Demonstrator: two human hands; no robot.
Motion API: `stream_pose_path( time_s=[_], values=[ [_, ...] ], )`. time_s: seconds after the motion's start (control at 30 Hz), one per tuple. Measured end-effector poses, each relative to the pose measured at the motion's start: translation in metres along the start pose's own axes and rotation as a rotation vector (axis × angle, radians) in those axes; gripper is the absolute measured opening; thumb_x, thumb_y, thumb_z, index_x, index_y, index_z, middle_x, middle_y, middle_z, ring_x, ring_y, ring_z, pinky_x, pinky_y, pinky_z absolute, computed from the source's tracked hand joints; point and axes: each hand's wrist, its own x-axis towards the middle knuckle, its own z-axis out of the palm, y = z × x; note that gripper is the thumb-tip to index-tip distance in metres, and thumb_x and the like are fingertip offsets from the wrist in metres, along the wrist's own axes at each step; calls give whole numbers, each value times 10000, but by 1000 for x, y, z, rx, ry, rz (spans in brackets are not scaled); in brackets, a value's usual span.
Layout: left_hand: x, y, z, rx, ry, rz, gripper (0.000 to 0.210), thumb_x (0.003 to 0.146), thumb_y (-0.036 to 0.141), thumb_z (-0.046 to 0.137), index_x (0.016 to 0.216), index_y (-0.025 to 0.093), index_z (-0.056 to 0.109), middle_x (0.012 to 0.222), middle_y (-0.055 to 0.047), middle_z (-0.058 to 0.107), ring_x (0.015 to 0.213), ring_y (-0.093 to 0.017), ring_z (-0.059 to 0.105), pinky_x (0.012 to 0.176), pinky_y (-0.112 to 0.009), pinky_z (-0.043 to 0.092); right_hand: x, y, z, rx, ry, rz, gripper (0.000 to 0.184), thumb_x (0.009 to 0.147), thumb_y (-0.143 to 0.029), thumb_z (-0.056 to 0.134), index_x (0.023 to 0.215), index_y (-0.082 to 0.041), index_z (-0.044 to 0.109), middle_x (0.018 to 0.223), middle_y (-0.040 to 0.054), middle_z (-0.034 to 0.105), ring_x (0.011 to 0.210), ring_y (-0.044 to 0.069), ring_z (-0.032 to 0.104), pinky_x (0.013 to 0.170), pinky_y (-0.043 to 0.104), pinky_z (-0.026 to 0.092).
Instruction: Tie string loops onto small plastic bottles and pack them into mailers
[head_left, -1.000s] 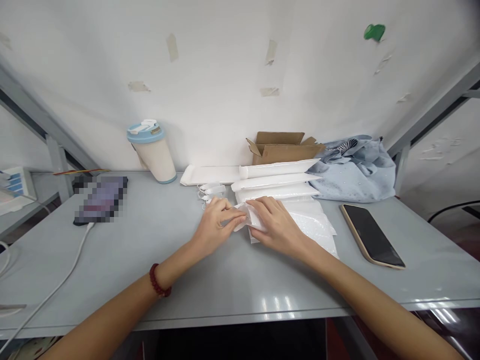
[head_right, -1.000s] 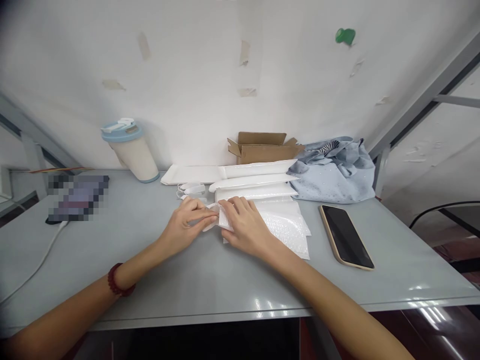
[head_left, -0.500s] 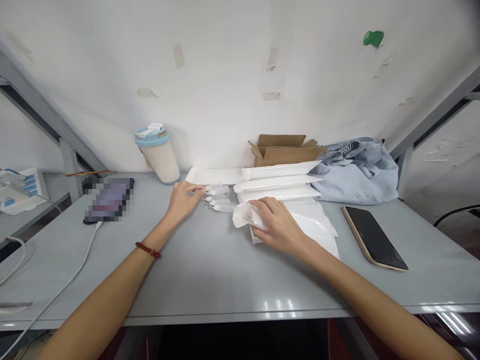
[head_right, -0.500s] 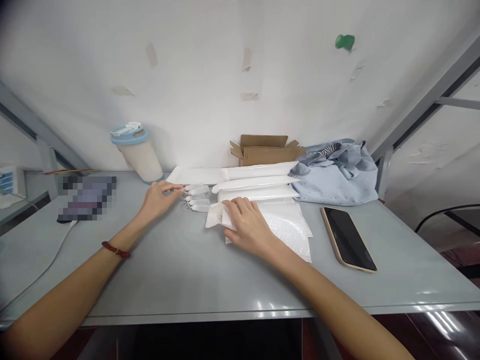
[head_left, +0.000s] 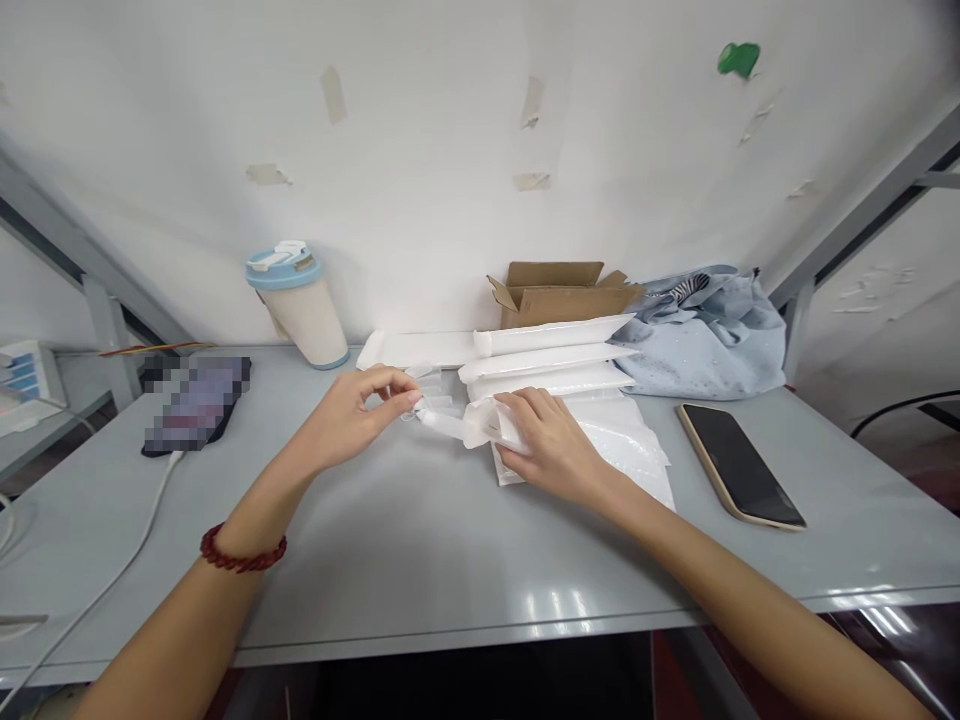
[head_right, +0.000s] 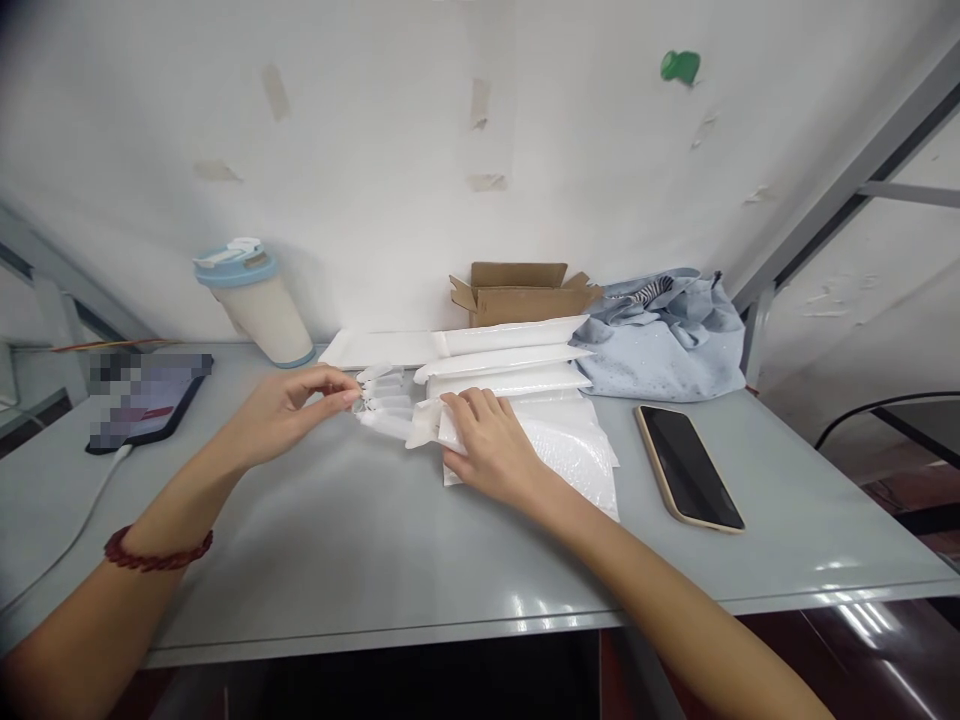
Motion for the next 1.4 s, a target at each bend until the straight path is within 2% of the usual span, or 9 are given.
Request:
stream_pose_path(
  time_s=[0.37, 0.57, 0.7, 0.93, 1.07, 1.3, 1.4],
  values=[
    [-10, 12, 43, -136, -72, 86, 170, 876, 319, 532, 825, 209, 652, 819, -8, 654, 761, -152, 553, 580, -235, 400, -1, -5, 0, 31, -14, -40, 503, 775, -193, 569, 1253, -146, 421, 1126, 149, 559, 1022, 291, 494, 814, 421, 427],
    [-18, 24, 46, -167, -45, 159, 152, 890, 275, 529, 823, 212, 649, 794, -4, 642, 767, -147, 549, 594, -228, 411, -1, -5, -2, 40, -39, -33, 490, 766, -194, 572, 1235, -125, 446, 1110, 138, 568, 998, 281, 496, 805, 403, 422],
    [-18, 22, 48, -112, -60, 187, 160, 890, 286, 538, 827, 215, 667, 793, -7, 660, 763, -154, 552, 588, -232, 411, -2, -7, -2, 71, -33, -65, 513, 745, -180, 565, 1239, -141, 437, 1123, 136, 569, 997, 282, 495, 795, 404, 421],
    [-23, 16, 67, 138, -195, 249, 184, 884, 193, 519, 794, 195, 680, 721, -16, 661, 696, -164, 552, 631, -268, 416, -4, -11, -1, 94, -51, -111, 537, 727, -160, 563, 1248, -140, 434, 1122, 143, 572, 1010, 288, 499, 774, 404, 428],
    [-26, 16, 72, 269, -178, 302, 241, 902, 185, 465, 760, 184, 659, 736, -33, 667, 718, -181, 564, 641, -280, 404, -5, -12, 0, 86, -51, -116, 527, 738, -163, 557, 1252, -144, 439, 1102, 140, 579, 988, 285, 503, 767, 404, 426],
    [-28, 22, 81, 31, -36, 205, 273, 848, 129, 467, 650, 188, 646, 591, 15, 599, 582, -123, 501, 573, -232, 368, -5, -14, 2, 90, -48, -126, 463, 757, -164, 536, 1212, -133, 457, 1075, 132, 590, 966, 276, 504, 755, 386, 422],
    [-29, 23, 83, 30, -65, 216, 310, 849, 127, 442, 589, 179, 603, 551, 19, 552, 553, -117, 462, 552, -234, 349, -5, -16, 1, 99, -72, -130, 466, 757, -164, 531, 1215, -133, 455, 1060, 132, 588, 944, 270, 503, 750, 388, 427]
  ],
)
